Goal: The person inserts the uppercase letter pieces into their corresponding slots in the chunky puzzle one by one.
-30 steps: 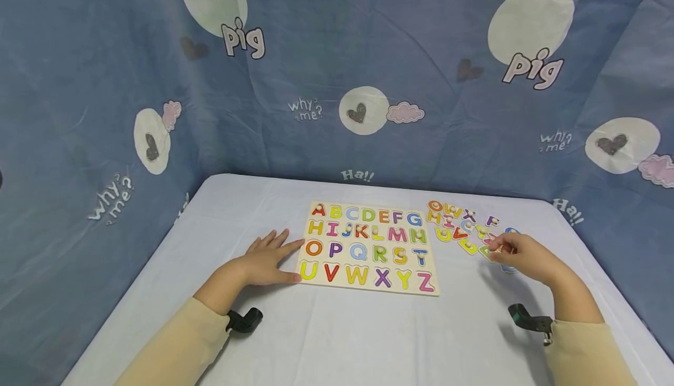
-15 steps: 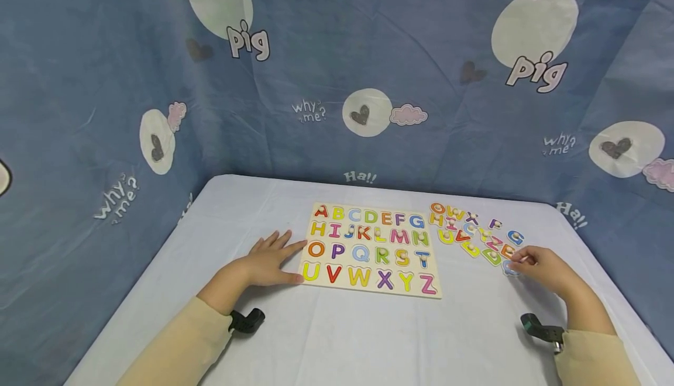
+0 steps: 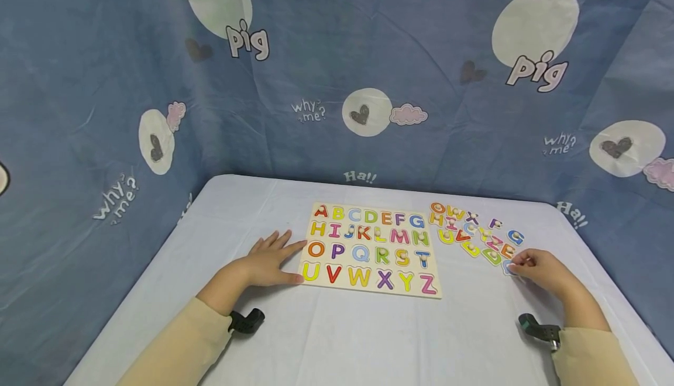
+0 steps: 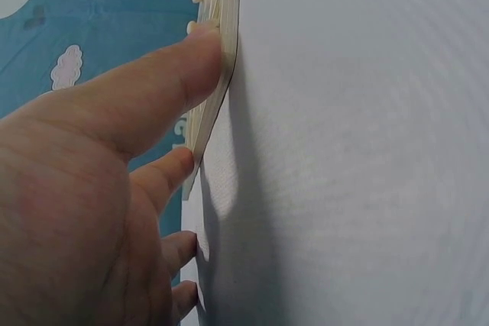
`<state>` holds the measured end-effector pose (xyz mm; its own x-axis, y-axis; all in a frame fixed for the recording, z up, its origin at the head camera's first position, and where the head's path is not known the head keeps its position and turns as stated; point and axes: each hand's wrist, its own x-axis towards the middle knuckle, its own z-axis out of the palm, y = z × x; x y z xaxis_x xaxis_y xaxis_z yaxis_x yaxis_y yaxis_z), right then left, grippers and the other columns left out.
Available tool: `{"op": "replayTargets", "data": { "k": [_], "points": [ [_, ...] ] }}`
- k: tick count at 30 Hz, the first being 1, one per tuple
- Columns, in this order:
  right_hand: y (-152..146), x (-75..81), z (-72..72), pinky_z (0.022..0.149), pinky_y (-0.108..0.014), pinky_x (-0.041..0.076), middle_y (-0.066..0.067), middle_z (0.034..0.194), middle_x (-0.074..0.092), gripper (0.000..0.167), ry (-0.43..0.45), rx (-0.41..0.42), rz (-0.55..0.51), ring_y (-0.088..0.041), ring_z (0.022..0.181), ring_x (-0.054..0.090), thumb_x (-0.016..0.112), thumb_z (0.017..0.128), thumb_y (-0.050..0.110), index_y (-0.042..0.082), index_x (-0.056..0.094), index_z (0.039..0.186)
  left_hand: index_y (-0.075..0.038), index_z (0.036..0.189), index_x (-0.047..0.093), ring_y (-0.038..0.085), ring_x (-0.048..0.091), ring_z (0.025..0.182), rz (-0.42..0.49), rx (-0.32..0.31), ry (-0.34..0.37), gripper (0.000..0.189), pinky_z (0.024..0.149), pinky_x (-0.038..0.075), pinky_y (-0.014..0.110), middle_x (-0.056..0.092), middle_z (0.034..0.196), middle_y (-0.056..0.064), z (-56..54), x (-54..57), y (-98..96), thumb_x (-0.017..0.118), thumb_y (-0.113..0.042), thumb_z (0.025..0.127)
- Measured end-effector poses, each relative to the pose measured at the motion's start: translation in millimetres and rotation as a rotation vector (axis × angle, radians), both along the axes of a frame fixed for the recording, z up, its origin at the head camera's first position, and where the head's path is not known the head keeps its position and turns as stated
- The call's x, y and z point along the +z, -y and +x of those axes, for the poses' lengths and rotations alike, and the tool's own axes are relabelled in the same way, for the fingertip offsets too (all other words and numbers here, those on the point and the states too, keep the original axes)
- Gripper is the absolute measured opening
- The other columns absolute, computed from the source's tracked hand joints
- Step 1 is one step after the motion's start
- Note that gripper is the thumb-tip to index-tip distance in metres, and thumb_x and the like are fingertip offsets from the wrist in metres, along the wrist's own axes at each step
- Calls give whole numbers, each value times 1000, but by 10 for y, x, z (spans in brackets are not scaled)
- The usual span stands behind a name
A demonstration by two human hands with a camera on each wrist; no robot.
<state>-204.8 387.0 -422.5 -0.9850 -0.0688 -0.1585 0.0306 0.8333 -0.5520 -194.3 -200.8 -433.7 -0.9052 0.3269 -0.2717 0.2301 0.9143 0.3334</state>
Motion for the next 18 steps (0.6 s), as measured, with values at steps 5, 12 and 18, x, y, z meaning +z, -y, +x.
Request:
{"op": "replayTargets", "data": {
  "k": [5,12,18],
  "points": [
    [2,-5,-34,61,-30,37,-1,74,50,26,24,-32,20,-18,71,45,71,93,23,0,61,90,-26,157,35,44,6,151,0,3,3,91,119,3,64,16,165,18,6,6,-2,68,-64,82],
    [-10,-19,-37,62,-31,38,1,71,53,26,44,-53,29,-17,70,46,70,92,24,0,62,87,-25,157,35,44,5,151,1,3,9,90,119,3,64,16,165,18,13,27,-1,69,-63,83],
    [-1,1,-42,64,-32,38,0,74,54,27,58,-42,38,-17,72,47,70,93,26,0,62,87,-25,157,35,45,6,151,6,-3,4,90,119,4,64,16,165,19,22,39,1,68,-63,83]
  ]
}}
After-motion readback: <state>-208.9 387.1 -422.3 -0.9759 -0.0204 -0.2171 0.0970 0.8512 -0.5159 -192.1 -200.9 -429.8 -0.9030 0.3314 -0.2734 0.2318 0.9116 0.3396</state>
